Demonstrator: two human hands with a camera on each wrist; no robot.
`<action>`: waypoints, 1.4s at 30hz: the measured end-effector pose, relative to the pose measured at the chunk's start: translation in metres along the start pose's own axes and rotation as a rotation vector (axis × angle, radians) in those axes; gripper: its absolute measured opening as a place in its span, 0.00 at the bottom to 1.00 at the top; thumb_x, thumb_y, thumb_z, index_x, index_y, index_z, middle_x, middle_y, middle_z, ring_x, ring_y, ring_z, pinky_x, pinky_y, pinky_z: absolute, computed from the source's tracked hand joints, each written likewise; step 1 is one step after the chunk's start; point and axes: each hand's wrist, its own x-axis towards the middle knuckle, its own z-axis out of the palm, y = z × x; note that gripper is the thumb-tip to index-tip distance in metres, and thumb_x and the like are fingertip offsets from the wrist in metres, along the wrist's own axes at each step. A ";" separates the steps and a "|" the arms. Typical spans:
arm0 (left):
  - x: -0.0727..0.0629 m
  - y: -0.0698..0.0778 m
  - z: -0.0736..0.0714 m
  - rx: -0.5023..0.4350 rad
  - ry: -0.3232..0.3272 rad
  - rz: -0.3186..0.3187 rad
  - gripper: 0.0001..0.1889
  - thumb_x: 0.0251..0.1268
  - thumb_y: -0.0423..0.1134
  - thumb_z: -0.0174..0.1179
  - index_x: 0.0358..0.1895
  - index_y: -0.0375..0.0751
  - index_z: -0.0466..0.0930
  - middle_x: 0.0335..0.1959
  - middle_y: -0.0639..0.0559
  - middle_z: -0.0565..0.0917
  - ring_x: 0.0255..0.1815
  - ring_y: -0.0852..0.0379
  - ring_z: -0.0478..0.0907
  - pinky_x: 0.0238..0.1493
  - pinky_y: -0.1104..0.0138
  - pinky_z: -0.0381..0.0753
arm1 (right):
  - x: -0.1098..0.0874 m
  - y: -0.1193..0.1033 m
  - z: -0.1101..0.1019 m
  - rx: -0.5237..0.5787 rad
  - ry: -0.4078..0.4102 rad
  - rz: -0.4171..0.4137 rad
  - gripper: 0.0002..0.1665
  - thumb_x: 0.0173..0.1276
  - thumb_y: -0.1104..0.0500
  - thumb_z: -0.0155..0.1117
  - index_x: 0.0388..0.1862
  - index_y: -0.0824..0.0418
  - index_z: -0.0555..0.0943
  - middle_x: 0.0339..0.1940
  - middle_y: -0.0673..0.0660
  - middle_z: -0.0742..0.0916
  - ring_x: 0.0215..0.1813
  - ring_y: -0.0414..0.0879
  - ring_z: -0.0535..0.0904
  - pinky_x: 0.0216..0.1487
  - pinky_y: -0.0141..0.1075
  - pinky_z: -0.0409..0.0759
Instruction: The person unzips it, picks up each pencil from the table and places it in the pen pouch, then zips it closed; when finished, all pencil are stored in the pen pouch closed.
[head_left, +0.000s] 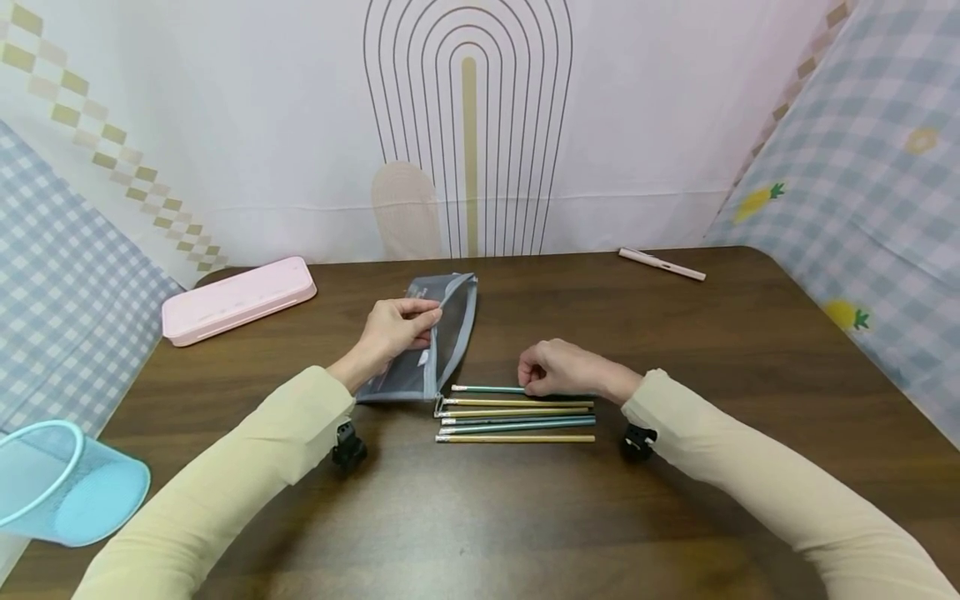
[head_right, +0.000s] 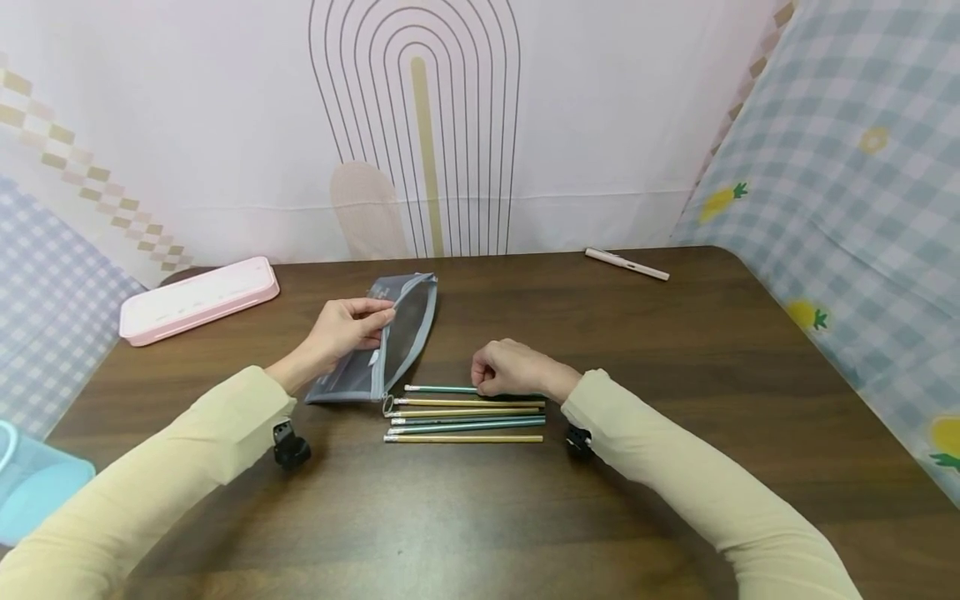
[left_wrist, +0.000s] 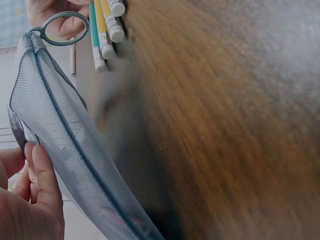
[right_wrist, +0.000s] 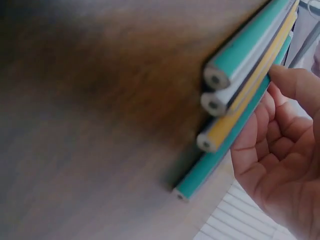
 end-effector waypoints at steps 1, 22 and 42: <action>0.000 0.000 0.000 -0.001 0.001 -0.002 0.17 0.66 0.37 0.59 0.55 0.34 0.78 0.50 0.33 0.81 0.24 0.68 0.78 0.31 0.73 0.83 | -0.001 0.002 -0.001 -0.011 0.015 0.007 0.06 0.60 0.68 0.62 0.26 0.59 0.79 0.23 0.48 0.79 0.25 0.37 0.70 0.26 0.27 0.71; 0.001 0.001 0.001 -0.006 -0.004 0.003 0.17 0.66 0.38 0.59 0.55 0.35 0.79 0.46 0.37 0.82 0.25 0.67 0.78 0.32 0.72 0.84 | 0.054 -0.008 -0.002 1.097 0.153 0.450 0.19 0.73 0.64 0.51 0.59 0.72 0.69 0.25 0.51 0.83 0.27 0.39 0.80 0.26 0.25 0.79; -0.001 0.003 0.001 -0.003 -0.020 -0.008 0.17 0.66 0.39 0.59 0.56 0.36 0.78 0.48 0.37 0.82 0.26 0.66 0.81 0.33 0.70 0.84 | 0.105 -0.039 0.010 1.274 0.277 0.588 0.18 0.70 0.68 0.52 0.58 0.72 0.71 0.22 0.56 0.79 0.22 0.41 0.78 0.25 0.27 0.81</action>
